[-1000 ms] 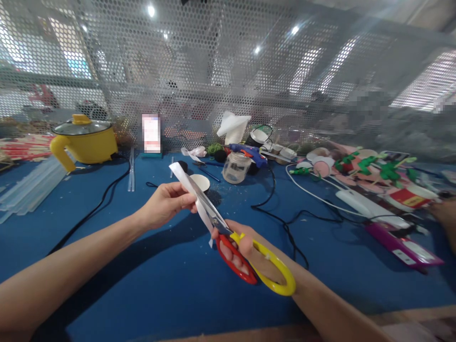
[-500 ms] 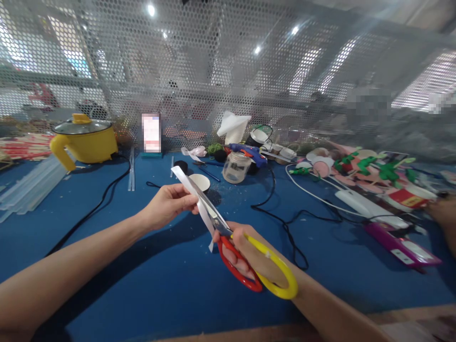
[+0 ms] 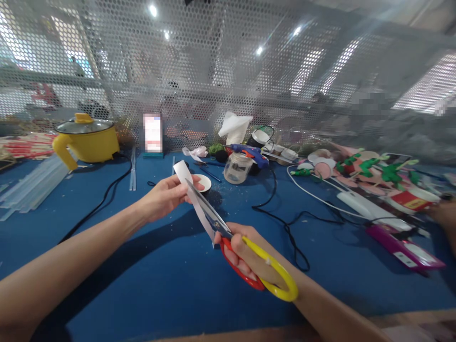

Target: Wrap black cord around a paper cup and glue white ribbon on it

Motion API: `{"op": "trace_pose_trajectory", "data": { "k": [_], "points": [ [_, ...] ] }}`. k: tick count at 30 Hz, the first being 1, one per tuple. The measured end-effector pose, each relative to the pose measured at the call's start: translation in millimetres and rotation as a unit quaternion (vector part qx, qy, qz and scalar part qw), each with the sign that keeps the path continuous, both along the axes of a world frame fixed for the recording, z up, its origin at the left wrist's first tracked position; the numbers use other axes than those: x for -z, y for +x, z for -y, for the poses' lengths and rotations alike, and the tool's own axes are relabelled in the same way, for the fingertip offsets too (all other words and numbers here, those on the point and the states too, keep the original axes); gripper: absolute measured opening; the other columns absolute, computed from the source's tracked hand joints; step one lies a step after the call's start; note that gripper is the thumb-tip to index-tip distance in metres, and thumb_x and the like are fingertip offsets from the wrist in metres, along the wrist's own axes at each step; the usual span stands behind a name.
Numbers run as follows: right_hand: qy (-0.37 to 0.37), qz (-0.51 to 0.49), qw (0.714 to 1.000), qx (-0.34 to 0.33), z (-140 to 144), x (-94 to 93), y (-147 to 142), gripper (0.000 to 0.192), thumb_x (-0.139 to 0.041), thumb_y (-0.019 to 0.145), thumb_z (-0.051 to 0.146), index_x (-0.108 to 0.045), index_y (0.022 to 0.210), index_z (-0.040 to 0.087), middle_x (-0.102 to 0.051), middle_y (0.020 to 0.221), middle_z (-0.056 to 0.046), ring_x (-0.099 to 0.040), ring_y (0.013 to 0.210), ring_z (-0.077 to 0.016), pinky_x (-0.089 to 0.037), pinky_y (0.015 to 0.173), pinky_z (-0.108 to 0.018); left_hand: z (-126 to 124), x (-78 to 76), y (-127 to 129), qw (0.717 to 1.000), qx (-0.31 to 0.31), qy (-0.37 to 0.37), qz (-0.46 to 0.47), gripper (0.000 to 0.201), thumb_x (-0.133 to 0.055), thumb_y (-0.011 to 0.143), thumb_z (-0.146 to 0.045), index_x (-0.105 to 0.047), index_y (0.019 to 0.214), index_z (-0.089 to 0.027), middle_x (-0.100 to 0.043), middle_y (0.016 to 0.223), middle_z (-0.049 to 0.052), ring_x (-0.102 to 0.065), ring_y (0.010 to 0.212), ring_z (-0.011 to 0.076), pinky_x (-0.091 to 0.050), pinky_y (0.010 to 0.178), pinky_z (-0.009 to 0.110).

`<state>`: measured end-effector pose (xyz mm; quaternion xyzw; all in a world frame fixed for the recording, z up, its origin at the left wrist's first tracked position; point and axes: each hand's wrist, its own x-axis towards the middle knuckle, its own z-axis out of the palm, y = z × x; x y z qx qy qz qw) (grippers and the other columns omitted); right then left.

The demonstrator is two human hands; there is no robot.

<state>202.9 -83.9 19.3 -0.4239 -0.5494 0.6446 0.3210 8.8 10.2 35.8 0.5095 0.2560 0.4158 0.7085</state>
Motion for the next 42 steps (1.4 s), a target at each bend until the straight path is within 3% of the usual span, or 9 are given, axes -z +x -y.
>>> {"op": "trace_pose_trajectory", "data": {
  "k": [9,16,23,32,42],
  "points": [
    [0.025,0.006,1.0,-0.009,1,0.4,1,0.059,-0.047,0.062,0.072,-0.046,0.081,0.016,-0.038,0.046,0.01,-0.026,0.028,-0.0007,-0.022,0.026,-0.014,-2,-4.5,-3,0.999,-0.009,-0.006,0.044,0.026,-0.078,0.053,-0.021,-0.067,0.074,-0.01,-0.065,0.066,0.002,-0.058,0.057,0.0087,-0.047,0.054,0.018],
    [0.031,0.008,0.999,-0.018,0,3.6,3,0.06,-0.042,0.064,0.073,-0.045,0.083,0.017,-0.038,0.049,0.009,-0.026,0.031,-0.0011,-0.023,0.027,-0.014,-2,-4.0,-2,0.999,-0.039,0.017,0.023,0.021,-0.078,0.052,-0.018,-0.065,0.066,-0.009,-0.065,0.058,0.001,-0.058,0.052,0.0088,-0.049,0.051,0.019],
    [0.03,-0.004,0.999,-0.036,-4,10.5,5,0.075,-0.044,0.049,0.081,-0.046,0.088,0.018,-0.041,0.054,0.007,-0.03,0.036,-0.0023,-0.026,0.03,-0.015,-2,-4.6,-1,0.997,-0.067,0.026,0.018,0.019,-0.078,0.052,-0.019,-0.063,0.057,-0.008,-0.063,0.052,0.001,-0.058,0.048,0.0092,-0.05,0.05,0.02],
    [0.014,-0.026,0.999,-0.038,-7,14.7,4,0.08,-0.048,0.044,0.081,-0.046,0.092,0.018,-0.044,0.057,0.006,-0.032,0.038,-0.0027,-0.029,0.032,-0.015,2,-7.9,3,0.994,-0.106,0.031,0.007,0.015,-0.077,0.054,-0.018,-0.064,0.056,-0.01,-0.064,0.053,0.0,-0.058,0.046,0.009,-0.051,0.05,0.021],
    [0.044,-0.049,0.996,-0.063,-4,14.5,7,0.075,-0.042,0.054,0.079,-0.044,0.099,0.019,-0.041,0.064,0.004,-0.032,0.042,-0.0035,-0.029,0.036,-0.017,5,-8.3,6,0.994,-0.109,0.025,0.007,0.012,-0.075,0.055,-0.019,-0.067,0.059,-0.011,-0.066,0.059,0.001,-0.061,0.054,0.0107,-0.053,0.053,0.022]
  ]
}}
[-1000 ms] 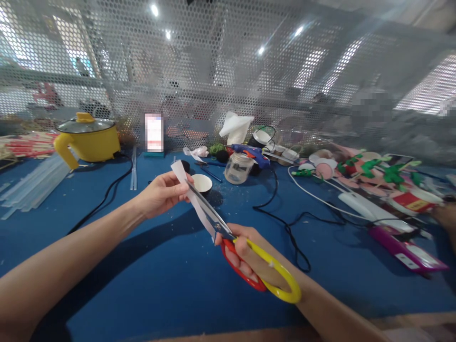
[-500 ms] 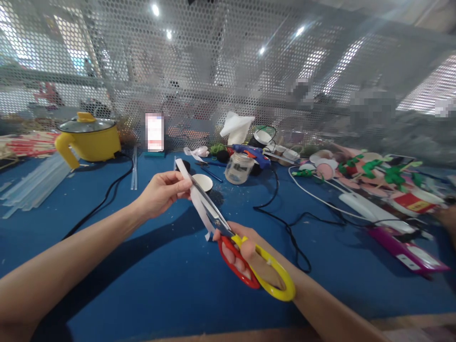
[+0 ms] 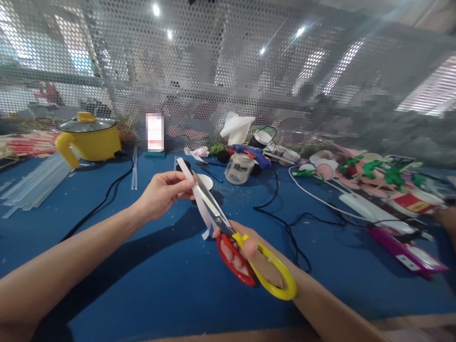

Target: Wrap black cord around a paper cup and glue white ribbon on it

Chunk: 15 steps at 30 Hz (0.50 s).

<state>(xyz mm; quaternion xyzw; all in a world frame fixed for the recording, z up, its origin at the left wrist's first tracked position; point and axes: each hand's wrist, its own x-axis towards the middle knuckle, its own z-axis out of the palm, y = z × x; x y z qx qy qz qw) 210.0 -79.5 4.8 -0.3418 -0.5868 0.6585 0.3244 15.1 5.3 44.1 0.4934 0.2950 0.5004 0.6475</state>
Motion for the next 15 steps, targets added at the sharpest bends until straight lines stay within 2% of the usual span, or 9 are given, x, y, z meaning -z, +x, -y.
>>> {"op": "trace_pose_trajectory", "data": {
  "k": [6,11,15],
  "points": [
    [-0.012,-0.028,1.0,0.004,-1.0,2.3,-1.4,0.07,-0.044,0.057,0.077,-0.045,0.096,0.019,-0.042,0.062,0.005,-0.03,0.04,-0.002,-0.029,0.033,-0.014,-0.2,3.1,-0.3,1.0,0.01,-0.012,0.003,0.012,-0.075,0.055,-0.019,-0.066,0.058,-0.011,-0.067,0.06,0.001,-0.062,0.054,0.0108,-0.054,0.054,0.022],
    [-0.035,-0.041,0.999,0.004,-4.1,7.8,-1.5,0.073,-0.047,0.053,0.077,-0.047,0.096,0.017,-0.045,0.062,0.004,-0.032,0.039,-0.002,-0.03,0.033,-0.014,0.1,5.7,0.5,1.0,0.022,-0.014,0.003,0.012,-0.075,0.057,-0.019,-0.066,0.06,-0.011,-0.067,0.06,0.001,-0.062,0.054,0.0107,-0.053,0.054,0.022],
    [-0.017,-0.04,0.999,0.012,-3.9,6.3,-2.4,0.07,-0.045,0.059,0.075,-0.048,0.097,0.017,-0.044,0.062,0.004,-0.032,0.04,-0.0018,-0.031,0.035,-0.014,0.9,7.2,1.8,1.0,0.023,-0.014,-0.002,0.013,-0.075,0.056,-0.019,-0.067,0.062,-0.011,-0.067,0.061,0.001,-0.062,0.056,0.0105,-0.053,0.054,0.02]
  ]
}}
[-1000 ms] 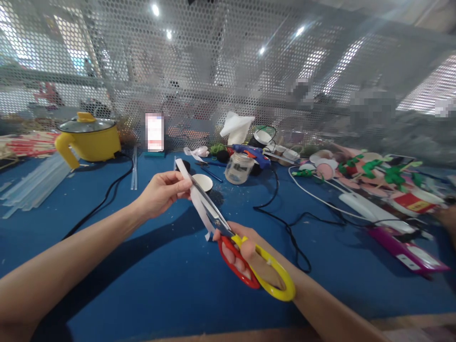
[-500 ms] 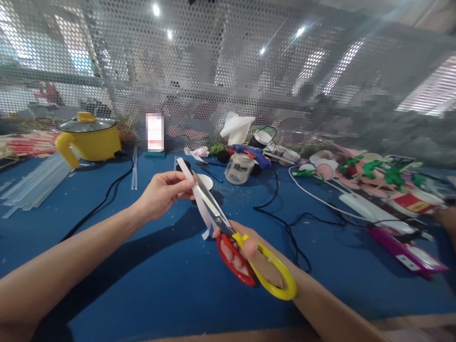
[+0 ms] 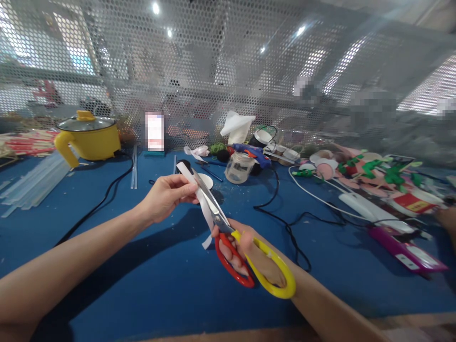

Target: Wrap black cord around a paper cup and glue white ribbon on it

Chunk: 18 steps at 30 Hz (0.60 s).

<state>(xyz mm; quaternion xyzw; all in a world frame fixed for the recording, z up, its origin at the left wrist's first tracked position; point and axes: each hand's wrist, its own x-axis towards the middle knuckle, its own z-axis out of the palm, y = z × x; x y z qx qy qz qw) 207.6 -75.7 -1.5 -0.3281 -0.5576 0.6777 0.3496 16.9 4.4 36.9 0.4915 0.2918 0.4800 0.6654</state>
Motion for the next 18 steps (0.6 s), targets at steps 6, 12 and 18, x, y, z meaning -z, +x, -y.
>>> {"op": "trace_pose_trajectory", "data": {
  "k": [6,12,18],
  "points": [
    [-0.008,0.019,0.999,0.035,4,-8.5,-5,0.062,-0.04,0.065,0.073,-0.049,0.089,0.016,-0.04,0.053,0.007,-0.028,0.034,-0.0008,-0.027,0.03,-0.012,2,-1.3,0,1.0,0.0,-0.002,-0.012,0.013,-0.074,0.057,-0.019,-0.067,0.063,-0.01,-0.067,0.06,0.001,-0.062,0.056,0.0102,-0.053,0.055,0.021],
    [-0.02,0.032,0.998,0.052,7,-15.1,-8,0.061,-0.045,0.062,0.074,-0.047,0.084,0.017,-0.039,0.05,0.009,-0.026,0.032,-0.0006,-0.025,0.028,-0.013,2,-1.4,0,1.0,0.005,-0.003,-0.016,0.013,-0.074,0.057,-0.019,-0.067,0.064,-0.01,-0.067,0.061,0.001,-0.062,0.056,0.0102,-0.053,0.055,0.021],
    [-0.039,0.023,0.998,0.054,7,-17.0,-11,0.057,-0.049,0.061,0.071,-0.045,0.079,0.017,-0.037,0.046,0.011,-0.025,0.028,-0.0002,-0.023,0.025,-0.013,1,0.5,0,1.0,0.018,-0.004,-0.025,0.013,-0.074,0.057,-0.019,-0.067,0.063,-0.011,-0.067,0.06,0.0,-0.062,0.055,0.0097,-0.053,0.056,0.022]
  ]
}}
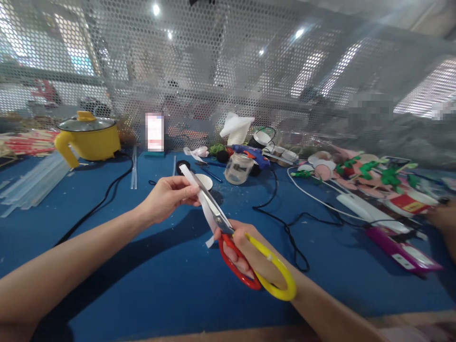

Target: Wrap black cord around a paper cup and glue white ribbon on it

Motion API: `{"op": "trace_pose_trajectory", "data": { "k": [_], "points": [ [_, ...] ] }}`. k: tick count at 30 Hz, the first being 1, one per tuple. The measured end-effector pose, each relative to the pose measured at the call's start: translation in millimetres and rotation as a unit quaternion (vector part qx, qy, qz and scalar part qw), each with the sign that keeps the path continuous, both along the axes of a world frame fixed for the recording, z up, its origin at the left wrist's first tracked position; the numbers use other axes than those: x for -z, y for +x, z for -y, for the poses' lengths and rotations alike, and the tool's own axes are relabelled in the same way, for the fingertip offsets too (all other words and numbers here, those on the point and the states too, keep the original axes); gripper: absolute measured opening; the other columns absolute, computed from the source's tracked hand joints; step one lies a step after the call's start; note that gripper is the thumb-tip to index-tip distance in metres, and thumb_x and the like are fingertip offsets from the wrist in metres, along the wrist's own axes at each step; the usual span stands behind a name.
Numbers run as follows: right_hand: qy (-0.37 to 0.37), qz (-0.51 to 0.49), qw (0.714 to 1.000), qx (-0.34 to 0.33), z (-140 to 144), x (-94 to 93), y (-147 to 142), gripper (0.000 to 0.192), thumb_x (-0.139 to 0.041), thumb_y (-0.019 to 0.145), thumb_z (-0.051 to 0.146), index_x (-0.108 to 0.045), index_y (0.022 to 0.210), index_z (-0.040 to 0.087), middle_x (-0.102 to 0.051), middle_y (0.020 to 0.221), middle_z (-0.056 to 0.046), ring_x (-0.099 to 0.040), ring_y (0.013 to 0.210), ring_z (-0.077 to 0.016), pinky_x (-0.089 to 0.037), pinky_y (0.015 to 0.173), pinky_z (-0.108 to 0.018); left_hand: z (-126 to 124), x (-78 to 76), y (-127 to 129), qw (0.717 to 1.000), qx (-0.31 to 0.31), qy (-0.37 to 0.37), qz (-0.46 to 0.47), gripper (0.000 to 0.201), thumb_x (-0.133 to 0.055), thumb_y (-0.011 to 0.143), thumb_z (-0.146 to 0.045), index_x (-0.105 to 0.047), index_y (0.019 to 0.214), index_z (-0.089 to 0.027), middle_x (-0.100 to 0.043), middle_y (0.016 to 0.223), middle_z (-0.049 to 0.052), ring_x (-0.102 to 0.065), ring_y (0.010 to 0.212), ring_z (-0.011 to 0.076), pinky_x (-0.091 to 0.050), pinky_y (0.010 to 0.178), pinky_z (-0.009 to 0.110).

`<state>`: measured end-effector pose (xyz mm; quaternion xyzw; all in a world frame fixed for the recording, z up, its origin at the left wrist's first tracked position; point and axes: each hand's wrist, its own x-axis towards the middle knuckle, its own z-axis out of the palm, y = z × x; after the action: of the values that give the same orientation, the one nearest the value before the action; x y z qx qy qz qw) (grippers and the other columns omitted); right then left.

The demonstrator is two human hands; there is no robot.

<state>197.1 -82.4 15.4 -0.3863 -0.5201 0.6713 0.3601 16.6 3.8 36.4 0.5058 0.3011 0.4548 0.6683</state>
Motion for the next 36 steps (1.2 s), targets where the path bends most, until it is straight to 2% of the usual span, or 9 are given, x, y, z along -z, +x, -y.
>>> {"op": "trace_pose_trajectory", "data": {
  "k": [4,10,15,19,28,32,36],
  "points": [
    [-0.006,0.009,1.0,0.005,1,-0.9,0,0.057,-0.049,0.061,0.071,-0.045,0.079,0.017,-0.038,0.047,0.01,-0.025,0.028,-0.0003,-0.023,0.025,-0.013,1,-0.1,0,1.0,0.001,0.002,-0.005,0.014,-0.073,0.058,-0.019,-0.066,0.066,-0.011,-0.067,0.062,0.001,-0.062,0.056,0.0101,-0.053,0.057,0.022],
    [0.015,0.053,0.998,0.018,4,-4.0,1,0.059,-0.047,0.061,0.073,-0.045,0.081,0.017,-0.036,0.047,0.01,-0.025,0.029,-0.001,-0.021,0.026,-0.014,0,-6.2,-5,0.998,0.055,0.003,0.008,0.032,-0.073,0.061,-0.018,-0.063,0.091,-0.015,-0.068,0.068,0.0,-0.062,0.057,0.0097,-0.054,0.058,0.023],
    [0.024,0.068,0.997,0.015,4,-2.0,1,0.058,-0.047,0.062,0.072,-0.046,0.082,0.017,-0.037,0.047,0.01,-0.026,0.029,-0.0012,-0.023,0.026,-0.014,1,-9.2,-7,0.999,0.052,-0.003,0.017,0.024,-0.068,0.066,-0.03,-0.063,0.082,-0.013,-0.067,0.066,0.001,-0.062,0.053,0.0098,-0.054,0.055,0.023],
    [0.024,0.058,0.998,0.008,3,-2.2,2,0.058,-0.049,0.061,0.071,-0.046,0.083,0.017,-0.037,0.047,0.01,-0.026,0.03,-0.001,-0.024,0.026,-0.013,1,-8.4,-4,1.0,0.021,-0.012,0.007,0.019,-0.068,0.067,-0.028,-0.063,0.075,-0.012,-0.066,0.056,0.0,-0.062,0.051,0.0108,-0.055,0.054,0.024],
    [0.025,0.075,0.997,-0.003,0,2.4,6,0.063,-0.044,0.061,0.075,-0.048,0.088,0.018,-0.038,0.051,0.008,-0.026,0.033,-0.0013,-0.024,0.028,-0.013,0,-6.2,-3,1.0,-0.013,-0.003,0.009,0.02,-0.074,0.059,-0.025,-0.06,0.062,-0.011,-0.064,0.054,-0.001,-0.061,0.051,0.0094,-0.054,0.056,0.023],
    [0.043,0.081,0.995,-0.026,-2,4.3,9,0.075,-0.042,0.053,0.081,-0.048,0.093,0.018,-0.041,0.057,0.006,-0.03,0.038,-0.0026,-0.029,0.031,-0.014,0,-5.2,-4,1.0,-0.009,0.006,-0.004,0.019,-0.073,0.059,-0.026,-0.062,0.061,-0.011,-0.065,0.057,0.0,-0.062,0.053,0.0096,-0.054,0.056,0.022],
    [0.045,0.072,0.996,-0.04,-3,3.0,10,0.077,-0.041,0.05,0.082,-0.047,0.094,0.019,-0.042,0.06,0.005,-0.031,0.039,-0.0036,-0.03,0.031,-0.016,-1,-3.7,-4,1.0,-0.003,0.009,-0.017,0.017,-0.072,0.061,-0.025,-0.063,0.063,-0.011,-0.067,0.06,0.001,-0.062,0.054,0.0104,-0.054,0.058,0.024]
  ]
}}
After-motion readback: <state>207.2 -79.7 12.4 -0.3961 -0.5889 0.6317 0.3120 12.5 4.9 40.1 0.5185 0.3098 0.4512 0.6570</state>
